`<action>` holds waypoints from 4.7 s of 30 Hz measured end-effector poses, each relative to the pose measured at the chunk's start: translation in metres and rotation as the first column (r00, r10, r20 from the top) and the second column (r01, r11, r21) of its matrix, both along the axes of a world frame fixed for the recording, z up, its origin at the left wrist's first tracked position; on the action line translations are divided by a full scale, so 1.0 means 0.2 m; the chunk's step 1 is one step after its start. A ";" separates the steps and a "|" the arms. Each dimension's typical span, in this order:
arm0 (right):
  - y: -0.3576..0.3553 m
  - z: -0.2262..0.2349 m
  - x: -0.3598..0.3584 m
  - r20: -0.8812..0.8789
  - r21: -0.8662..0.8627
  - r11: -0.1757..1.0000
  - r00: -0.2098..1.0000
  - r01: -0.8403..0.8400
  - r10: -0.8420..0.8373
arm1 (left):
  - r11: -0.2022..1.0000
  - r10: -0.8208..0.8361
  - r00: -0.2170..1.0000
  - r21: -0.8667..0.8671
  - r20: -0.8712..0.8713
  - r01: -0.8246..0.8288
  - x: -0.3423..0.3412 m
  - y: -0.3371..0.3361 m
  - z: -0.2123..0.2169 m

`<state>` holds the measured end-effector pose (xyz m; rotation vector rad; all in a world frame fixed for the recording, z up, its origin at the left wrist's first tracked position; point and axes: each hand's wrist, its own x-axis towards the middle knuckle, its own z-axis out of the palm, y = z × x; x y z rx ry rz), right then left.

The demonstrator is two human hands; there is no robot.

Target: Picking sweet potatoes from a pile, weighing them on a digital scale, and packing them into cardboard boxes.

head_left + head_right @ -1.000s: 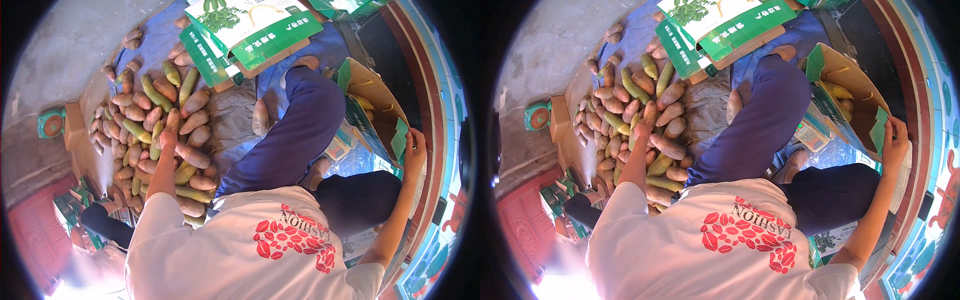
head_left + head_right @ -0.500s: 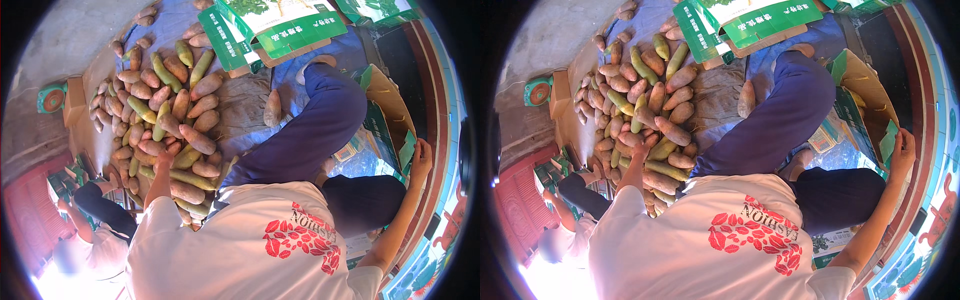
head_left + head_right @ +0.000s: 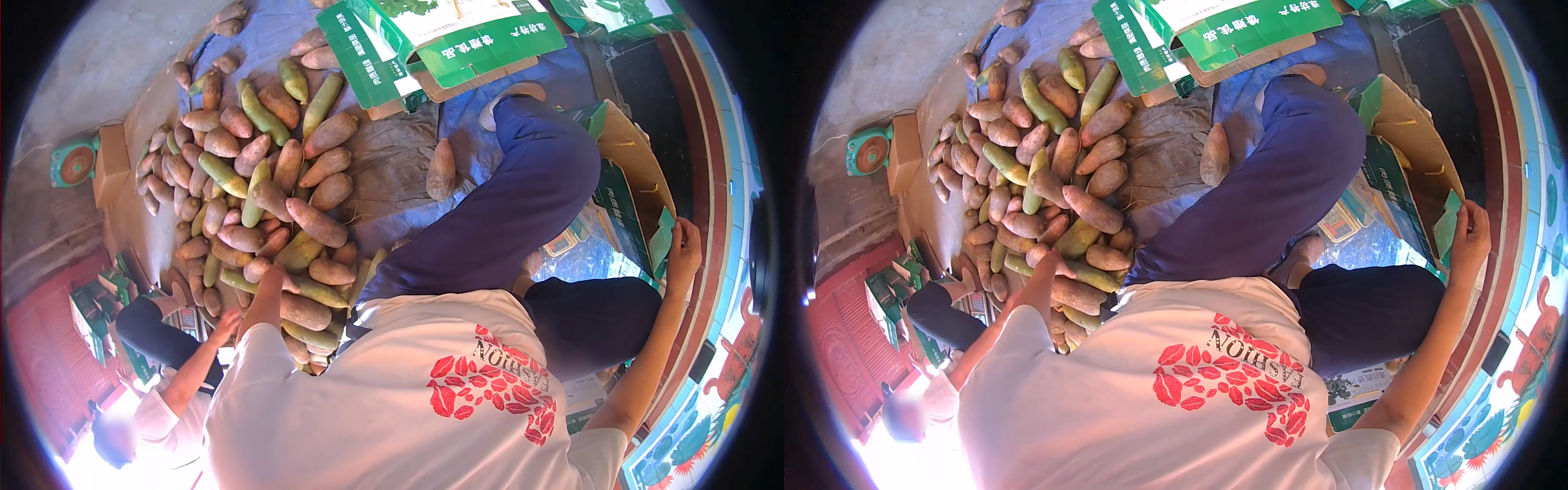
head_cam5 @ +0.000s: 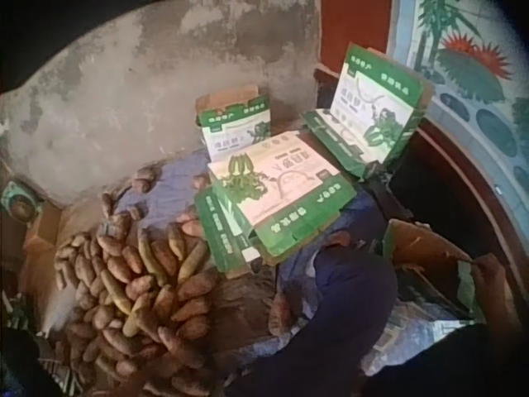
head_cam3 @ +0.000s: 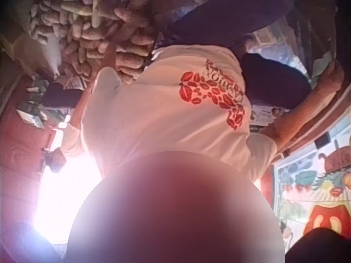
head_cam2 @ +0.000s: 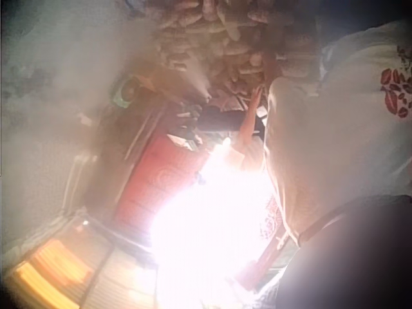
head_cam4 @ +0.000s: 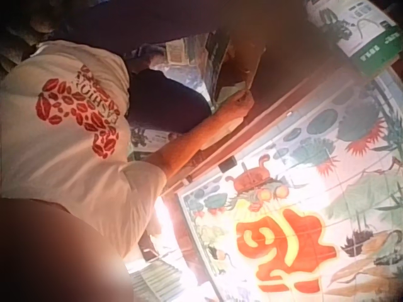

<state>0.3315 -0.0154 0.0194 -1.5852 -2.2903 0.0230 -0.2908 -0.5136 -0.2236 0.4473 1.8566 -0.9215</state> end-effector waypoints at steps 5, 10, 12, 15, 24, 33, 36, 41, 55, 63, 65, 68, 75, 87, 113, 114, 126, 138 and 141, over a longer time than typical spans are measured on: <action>-0.02 0.02 -0.03 -0.030 -0.024 0.999 0.999 0.030 -0.031 | 0.925 -0.234 0.932 -0.231 0.276 0.300 0.05 0.29 0.27; -0.02 0.02 -0.08 -0.087 0.023 0.999 0.996 -0.033 0.035 | 0.986 -0.039 0.957 -0.146 0.288 0.084 0.05 0.35 0.26; -0.02 0.03 -0.08 -0.105 0.028 0.999 0.994 -0.028 0.031 | 0.984 -0.142 0.946 -0.065 0.290 0.168 0.02 0.41 0.21; -0.04 0.03 -0.05 -0.126 0.036 0.999 0.992 -0.027 0.032 | 0.949 -0.315 0.916 0.089 0.247 0.302 0.05 0.71 0.43; -0.09 0.06 -0.06 -0.298 0.080 0.997 0.953 -0.020 0.043 | 0.500 -0.354 0.878 0.728 -0.322 0.469 0.08 1.31 1.05; -0.15 0.10 -0.04 -0.357 0.113 0.992 0.934 0.060 -0.016 | -0.108 -0.323 0.925 0.979 -0.199 0.173 0.62 1.97 1.66; -0.16 0.10 -0.01 -0.361 0.137 0.988 0.932 0.071 -0.017 | -0.214 -0.444 0.858 0.961 -0.257 0.177 0.91 2.15 1.69; -0.20 0.10 0.01 -0.371 0.094 0.992 0.927 0.083 -0.043 | -0.411 -0.511 0.641 0.818 -0.572 0.403 1.25 2.31 1.63; -0.22 0.06 0.10 -0.363 0.027 0.997 0.930 0.075 -0.060 | -0.061 -0.224 0.814 0.841 -0.536 0.537 0.82 2.03 1.61; -0.19 0.05 0.08 -0.268 0.014 0.998 0.962 0.058 -0.052 | 0.419 -0.192 0.874 0.768 -0.446 0.484 0.33 1.65 1.28; -0.19 0.05 0.07 -0.253 0.007 0.998 0.966 0.062 -0.059 | 0.547 -0.166 0.910 0.732 -0.381 0.406 0.17 1.58 1.09; -0.17 0.04 0.04 -0.255 0.029 0.998 0.966 0.059 -0.049 | 0.699 -0.105 0.950 0.658 -0.293 0.280 -0.14 1.40 0.70; -0.12 0.04 -0.03 -0.236 0.043 0.997 0.971 0.059 -0.047 | 0.714 0.179 0.944 0.696 -0.278 0.070 -0.31 1.01 0.27; -0.05 0.09 -0.19 -0.261 0.161 0.982 0.964 0.099 -0.055 | -0.332 0.150 0.973 0.917 -0.178 0.219 0.12 1.64 1.10; -0.20 0.09 0.05 -0.418 0.120 0.964 0.892 0.239 -0.169 | 0.136 -0.845 0.528 0.989 0.082 0.065 1.94 2.70 1.03; -0.20 0.09 0.05 -0.416 0.120 0.963 0.893 0.240 -0.171 | 0.015 -0.860 0.506 0.987 -0.070 0.161 1.93 2.69 1.03; -0.05 0.08 0.00 -0.397 0.098 0.971 0.903 0.219 -0.164 | -0.177 -0.947 0.216 0.946 -0.240 0.272 1.77 2.41 1.28; 0.37 -0.34 -0.03 0.166 -0.090 0.966 0.960 0.241 -0.224 | -0.407 -0.874 0.179 0.882 -0.451 0.238 1.75 2.48 1.18; 0.41 -0.40 -0.03 0.289 -0.143 0.945 0.925 0.296 -0.246 | -0.439 -0.867 0.143 0.867 -0.477 0.235 1.76 2.48 1.18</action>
